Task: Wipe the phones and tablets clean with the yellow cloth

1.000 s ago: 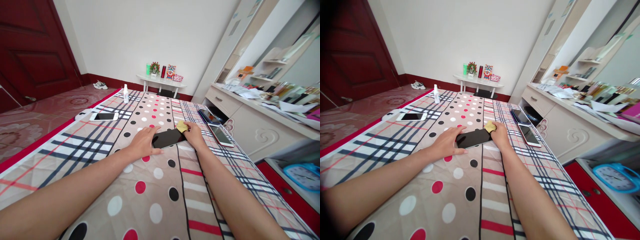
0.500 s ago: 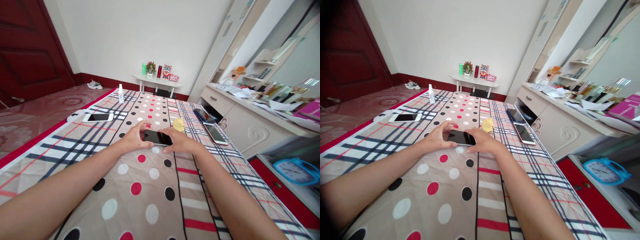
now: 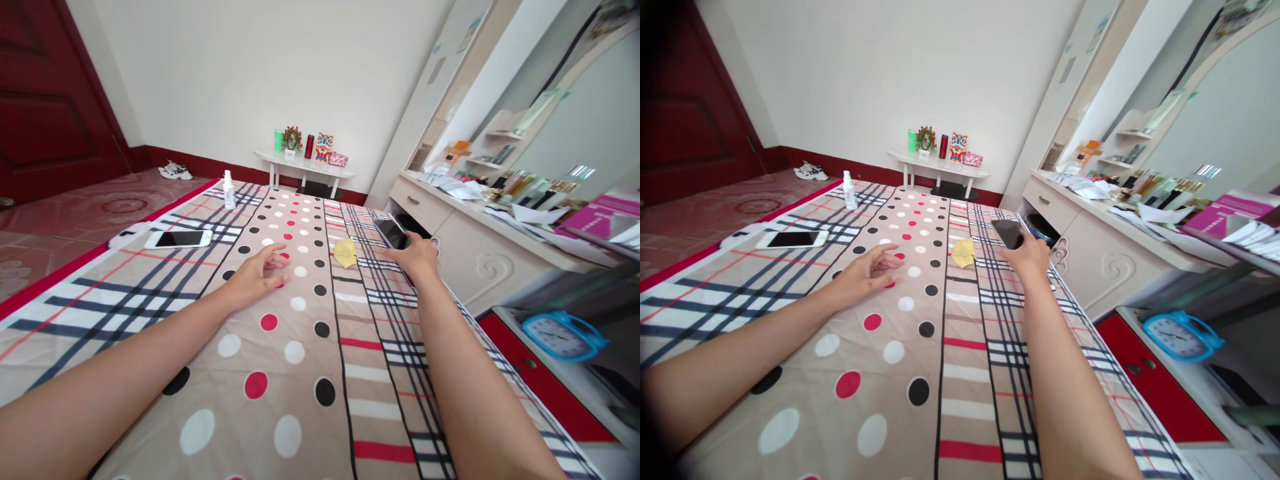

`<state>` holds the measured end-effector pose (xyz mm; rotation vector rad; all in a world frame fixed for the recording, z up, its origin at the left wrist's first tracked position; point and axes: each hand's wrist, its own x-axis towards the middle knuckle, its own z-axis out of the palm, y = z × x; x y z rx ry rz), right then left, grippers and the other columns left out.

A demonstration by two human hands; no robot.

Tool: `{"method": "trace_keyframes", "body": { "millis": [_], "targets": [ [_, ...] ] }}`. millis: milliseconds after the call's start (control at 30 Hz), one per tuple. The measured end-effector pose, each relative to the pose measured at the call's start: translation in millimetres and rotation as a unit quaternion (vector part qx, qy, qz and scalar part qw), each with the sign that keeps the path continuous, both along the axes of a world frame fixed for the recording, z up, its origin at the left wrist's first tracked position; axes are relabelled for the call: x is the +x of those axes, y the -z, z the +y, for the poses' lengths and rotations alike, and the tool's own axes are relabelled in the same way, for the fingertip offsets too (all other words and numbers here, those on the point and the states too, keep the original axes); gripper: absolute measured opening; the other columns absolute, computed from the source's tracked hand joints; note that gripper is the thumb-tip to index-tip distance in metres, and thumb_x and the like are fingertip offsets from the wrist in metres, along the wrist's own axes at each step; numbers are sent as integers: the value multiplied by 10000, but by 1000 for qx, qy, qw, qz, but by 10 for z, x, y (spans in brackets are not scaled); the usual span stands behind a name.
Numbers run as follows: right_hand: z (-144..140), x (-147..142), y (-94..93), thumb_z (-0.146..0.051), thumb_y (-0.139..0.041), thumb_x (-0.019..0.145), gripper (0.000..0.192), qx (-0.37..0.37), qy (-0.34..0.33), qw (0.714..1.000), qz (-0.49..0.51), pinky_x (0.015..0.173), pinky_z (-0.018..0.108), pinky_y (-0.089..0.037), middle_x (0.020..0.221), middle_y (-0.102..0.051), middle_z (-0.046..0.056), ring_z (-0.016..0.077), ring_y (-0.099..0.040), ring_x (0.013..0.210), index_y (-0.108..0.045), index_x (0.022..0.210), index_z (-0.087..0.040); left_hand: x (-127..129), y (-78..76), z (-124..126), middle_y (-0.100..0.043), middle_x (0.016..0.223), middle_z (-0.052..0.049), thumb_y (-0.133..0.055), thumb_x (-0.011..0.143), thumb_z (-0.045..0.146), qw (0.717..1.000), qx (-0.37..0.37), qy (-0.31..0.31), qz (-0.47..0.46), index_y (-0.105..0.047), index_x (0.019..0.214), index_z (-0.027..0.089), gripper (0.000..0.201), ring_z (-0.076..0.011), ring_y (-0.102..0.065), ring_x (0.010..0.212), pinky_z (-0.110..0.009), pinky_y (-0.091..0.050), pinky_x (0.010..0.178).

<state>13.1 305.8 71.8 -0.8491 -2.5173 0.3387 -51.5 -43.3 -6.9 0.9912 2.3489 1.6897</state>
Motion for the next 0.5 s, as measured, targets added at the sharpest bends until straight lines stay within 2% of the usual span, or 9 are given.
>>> {"method": "trace_keyframes", "body": {
  "millis": [100, 200, 367, 500],
  "targets": [
    [383, 123, 56, -505, -766, 580, 790, 9, 140, 989, -34, 844, 488, -410, 1221, -536, 260, 416, -486, 1133, -580, 1268, -164, 3, 4, 6, -641, 1146, -93, -672, 760, 342, 1000, -15, -2, 8, -430, 1336, 206, 640, -206, -602, 1082, -463, -420, 1043],
    [598, 194, 166, -495, -771, 575, 732, -15, 195, 979, -64, 815, 488, -405, 1219, -534, 276, 431, -469, 1153, -617, 1208, -160, 5, 7, 12, -643, 1144, -89, -667, 763, 344, 1000, -17, -7, 13, -465, 1317, 202, 607, -206, -603, 1084, -456, -425, 1039],
    [709, 137, 331, -618, -741, 542, 763, -36, 187, 977, -99, 816, 478, -414, 1177, -558, 270, 414, -488, 1142, -639, 1135, -149, 26, -10, 14, -648, 1147, -83, -669, 769, 354, 1000, -20, -10, 10, -522, 1277, 195, 552, -204, -599, 1086, -441, -433, 1038],
    [772, 84, 433, -636, -749, 521, 794, 11, 148, 985, -92, 786, 485, -431, 1084, -582, 291, 414, -532, 1072, -644, 1089, -91, 41, -23, 10, -635, 1210, -85, -664, 771, 377, 999, -42, -13, 4, -597, 1197, 196, 468, -227, -595, 1106, -457, -455, 1016]
  ]
}}
